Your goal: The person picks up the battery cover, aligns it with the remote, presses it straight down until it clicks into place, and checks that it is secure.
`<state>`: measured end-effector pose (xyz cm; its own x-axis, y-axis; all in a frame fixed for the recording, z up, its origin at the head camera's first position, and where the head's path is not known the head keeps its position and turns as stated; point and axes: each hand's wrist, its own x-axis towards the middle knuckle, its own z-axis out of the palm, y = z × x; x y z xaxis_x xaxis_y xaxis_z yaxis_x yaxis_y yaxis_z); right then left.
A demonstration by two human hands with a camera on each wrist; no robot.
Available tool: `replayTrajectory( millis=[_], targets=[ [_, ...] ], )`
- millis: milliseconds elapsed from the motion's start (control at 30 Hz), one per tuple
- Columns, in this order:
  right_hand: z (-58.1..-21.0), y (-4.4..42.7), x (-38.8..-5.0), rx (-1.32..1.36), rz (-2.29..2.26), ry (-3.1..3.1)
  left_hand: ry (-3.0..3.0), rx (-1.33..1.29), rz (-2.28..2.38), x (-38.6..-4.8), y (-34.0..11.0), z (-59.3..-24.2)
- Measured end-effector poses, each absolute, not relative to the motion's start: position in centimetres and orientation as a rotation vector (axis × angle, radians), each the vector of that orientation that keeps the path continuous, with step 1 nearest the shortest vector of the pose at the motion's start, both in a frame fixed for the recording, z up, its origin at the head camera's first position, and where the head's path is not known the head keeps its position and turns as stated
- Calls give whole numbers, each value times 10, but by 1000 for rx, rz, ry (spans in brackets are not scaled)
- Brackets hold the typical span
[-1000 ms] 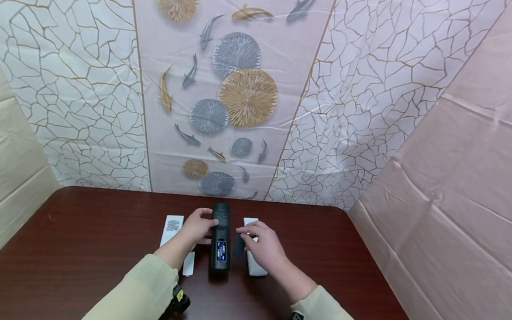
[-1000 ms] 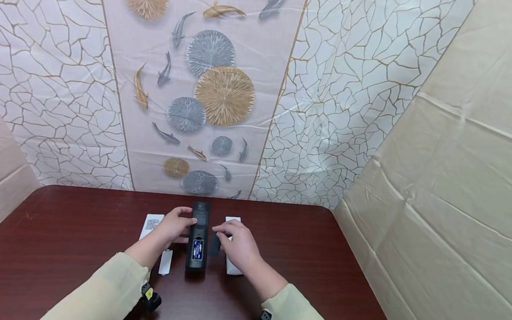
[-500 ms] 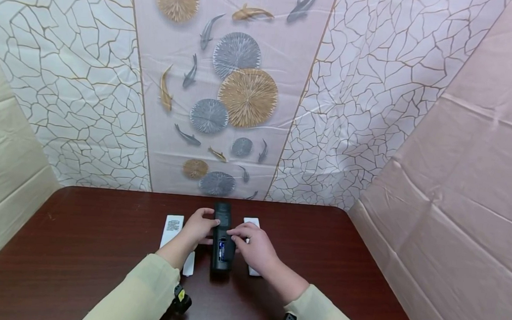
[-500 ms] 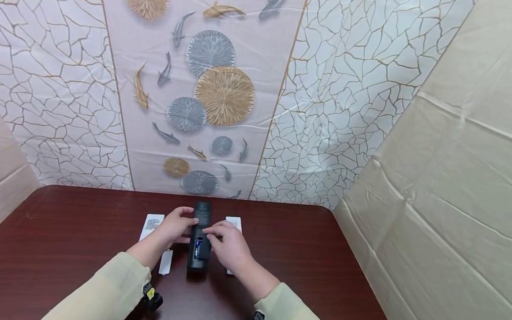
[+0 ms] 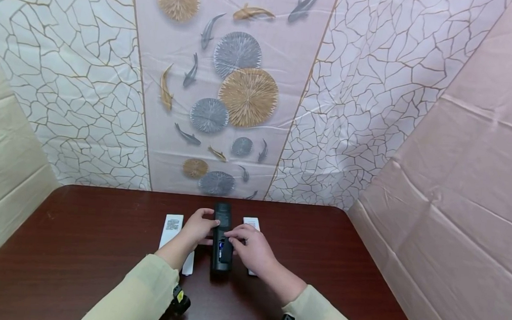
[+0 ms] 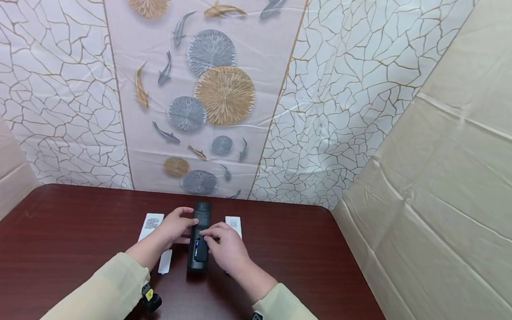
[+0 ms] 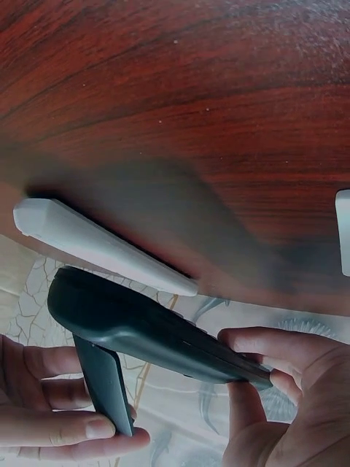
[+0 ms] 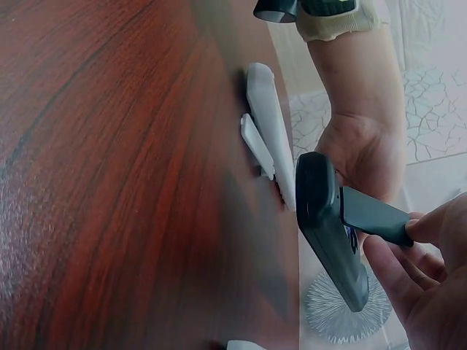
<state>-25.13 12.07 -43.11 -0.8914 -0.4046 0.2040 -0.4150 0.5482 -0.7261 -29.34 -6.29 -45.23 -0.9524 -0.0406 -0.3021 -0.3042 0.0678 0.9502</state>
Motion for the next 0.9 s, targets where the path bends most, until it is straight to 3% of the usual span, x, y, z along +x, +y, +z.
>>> replayTrajectory(
  millis=[900],
  targets=[
    [-433,118,-248,741,1342,-2828,2126,-284,1996,-289,-62,-452]
  ],
)
